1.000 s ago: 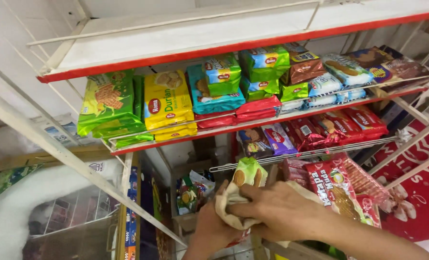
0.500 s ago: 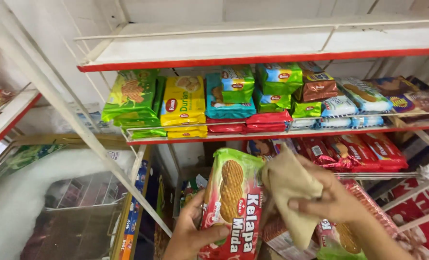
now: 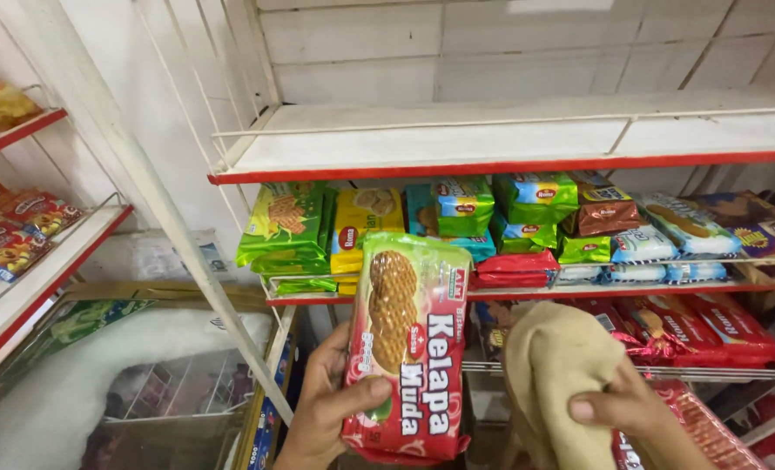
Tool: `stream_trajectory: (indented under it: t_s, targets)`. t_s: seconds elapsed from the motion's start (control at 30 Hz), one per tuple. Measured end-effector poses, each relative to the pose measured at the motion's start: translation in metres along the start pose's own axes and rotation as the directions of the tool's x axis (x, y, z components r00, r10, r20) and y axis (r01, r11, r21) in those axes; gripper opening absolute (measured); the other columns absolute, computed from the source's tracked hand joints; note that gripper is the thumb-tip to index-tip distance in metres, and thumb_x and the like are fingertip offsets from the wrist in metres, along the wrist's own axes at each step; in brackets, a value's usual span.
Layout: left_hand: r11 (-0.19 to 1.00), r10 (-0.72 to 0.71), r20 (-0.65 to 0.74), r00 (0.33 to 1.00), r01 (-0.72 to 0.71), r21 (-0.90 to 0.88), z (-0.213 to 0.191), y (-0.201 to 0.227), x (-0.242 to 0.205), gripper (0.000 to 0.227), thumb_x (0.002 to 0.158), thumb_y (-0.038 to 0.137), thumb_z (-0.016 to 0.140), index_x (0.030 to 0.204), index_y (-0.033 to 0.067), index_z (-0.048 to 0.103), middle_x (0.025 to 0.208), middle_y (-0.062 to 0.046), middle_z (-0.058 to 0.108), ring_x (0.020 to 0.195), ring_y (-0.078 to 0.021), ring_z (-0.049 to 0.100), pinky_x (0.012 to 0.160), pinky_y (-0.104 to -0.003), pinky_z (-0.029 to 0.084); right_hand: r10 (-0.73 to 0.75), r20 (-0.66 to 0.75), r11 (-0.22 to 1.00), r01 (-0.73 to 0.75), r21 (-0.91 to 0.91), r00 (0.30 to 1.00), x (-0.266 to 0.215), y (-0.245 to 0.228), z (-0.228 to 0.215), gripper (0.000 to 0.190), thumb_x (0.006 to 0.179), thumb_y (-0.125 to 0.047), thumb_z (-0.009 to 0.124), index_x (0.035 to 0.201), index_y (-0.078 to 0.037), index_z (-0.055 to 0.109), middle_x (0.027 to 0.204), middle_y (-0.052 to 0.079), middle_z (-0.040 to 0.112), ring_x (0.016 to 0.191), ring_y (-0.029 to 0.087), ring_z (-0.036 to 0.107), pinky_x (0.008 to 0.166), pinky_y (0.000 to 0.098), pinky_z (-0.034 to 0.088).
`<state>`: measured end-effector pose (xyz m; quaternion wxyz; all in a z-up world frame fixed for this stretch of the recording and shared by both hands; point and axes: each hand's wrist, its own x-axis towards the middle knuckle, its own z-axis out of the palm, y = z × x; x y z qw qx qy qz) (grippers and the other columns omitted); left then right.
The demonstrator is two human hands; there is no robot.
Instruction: The recorder is wiping down a grocery store shelf and cleaning individual snack packages using a cloth.
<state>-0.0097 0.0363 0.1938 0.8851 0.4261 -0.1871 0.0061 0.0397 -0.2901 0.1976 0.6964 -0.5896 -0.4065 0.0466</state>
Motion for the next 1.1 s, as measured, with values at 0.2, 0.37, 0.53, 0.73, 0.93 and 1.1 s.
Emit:
stream_trajectory:
  t_s: [0.2, 0.37, 0.53, 0.73, 0.93, 1.1]
  targets:
    - [0.988, 0.142, 0.123, 0.982, -0.149, 0.051, 0.012, 0.073, 0.067, 0.066, 0.074, 0.0, 0.079, 0.136, -0.0058, 0.057, 0.101, -0.021, 0.074, 0.081, -0.0285, 0.074, 0.073, -0.041, 0.065, 0.043, 0.168, 0.995, -0.057, 0.079, 0.985, 0.079, -0.069, 0.053, 0.101, 0.066, -0.013, 0.08, 0.152, 0.014, 0.034, 0.123, 0.024, 0.072, 0.104, 0.029, 0.073, 0.092, 0.0357, 0.057]
    - [0.867, 0.323, -0.039, 0.946, -0.278, 0.414, 0.034, 0.149, 0.128, 0.063, 0.076, 0.008, 0.075, 0.135, -0.0052, 0.058, 0.102, -0.016, 0.068, 0.08, -0.0207, 0.07, 0.067, -0.025, 0.063, -0.049, -0.012, 0.978, 0.05, 0.204, 0.999, 0.162, -0.077, 0.058, 0.071, 0.065, -0.006, 0.076, 0.131, 0.013, 0.056, 0.097, 0.019, 0.076, 0.077, 0.021, 0.077, 0.061, 0.027, 0.067]
    - [0.865, 0.362, -0.065, 0.93, -0.309, 0.396, 0.013, 0.199, 0.193, 0.08, 0.08, 0.004, 0.077, 0.144, -0.0109, 0.032, 0.1, -0.028, 0.064, 0.065, -0.0262, 0.075, 0.051, -0.026, 0.067, -0.059, -0.235, 0.991, 0.084, 0.101, 0.97, 0.245, -0.082, 0.053, 0.07, 0.066, -0.011, 0.07, 0.132, 0.008, 0.054, 0.102, 0.016, 0.07, 0.076, 0.018, 0.07, 0.065, 0.0222, 0.059]
    - [0.864, 0.276, -0.019, 0.961, -0.24, 0.442, -0.011, 0.222, 0.223, 0.036, 0.083, 0.006, 0.074, 0.113, -0.0097, 0.064, 0.092, -0.015, 0.074, 0.068, -0.0168, 0.073, 0.061, -0.022, 0.062, -0.037, -0.218, 0.983, 0.075, 0.167, 0.975, 0.333, -0.059, 0.062, 0.053, 0.072, -0.002, 0.068, 0.122, 0.012, 0.058, 0.097, 0.022, 0.072, 0.073, 0.025, 0.072, 0.063, 0.029, 0.062]
    - [0.64, 0.399, 0.169, 0.901, -0.406, 0.652, -0.052, 0.217, 0.234, 0.049, 0.091, -0.001, 0.071, 0.137, -0.0017, 0.054, 0.121, -0.008, 0.07, 0.097, -0.0101, 0.074, 0.086, -0.015, 0.064, -0.024, -0.256, 0.952, 0.1, 0.29, 0.966, 0.359, -0.017, 0.078, 0.042, 0.077, -0.002, 0.071, 0.114, 0.015, 0.062, 0.091, 0.025, 0.072, 0.066, 0.026, 0.07, 0.058, 0.0334, 0.06]
    - [0.121, 0.583, 0.389, 0.713, -0.551, 0.826, -0.09, 0.206, 0.253, 0.058, 0.1, -0.015, 0.079, 0.143, -0.0279, 0.042, 0.138, -0.043, 0.055, 0.113, -0.0404, 0.069, 0.089, -0.037, 0.06, -0.023, -0.218, 0.953, 0.087, 0.29, 0.976, 0.367, -0.002, 0.096, 0.043, 0.079, -0.001, 0.071, 0.118, 0.014, 0.062, 0.093, 0.023, 0.073, 0.071, 0.025, 0.07, 0.062, 0.0329, 0.059]
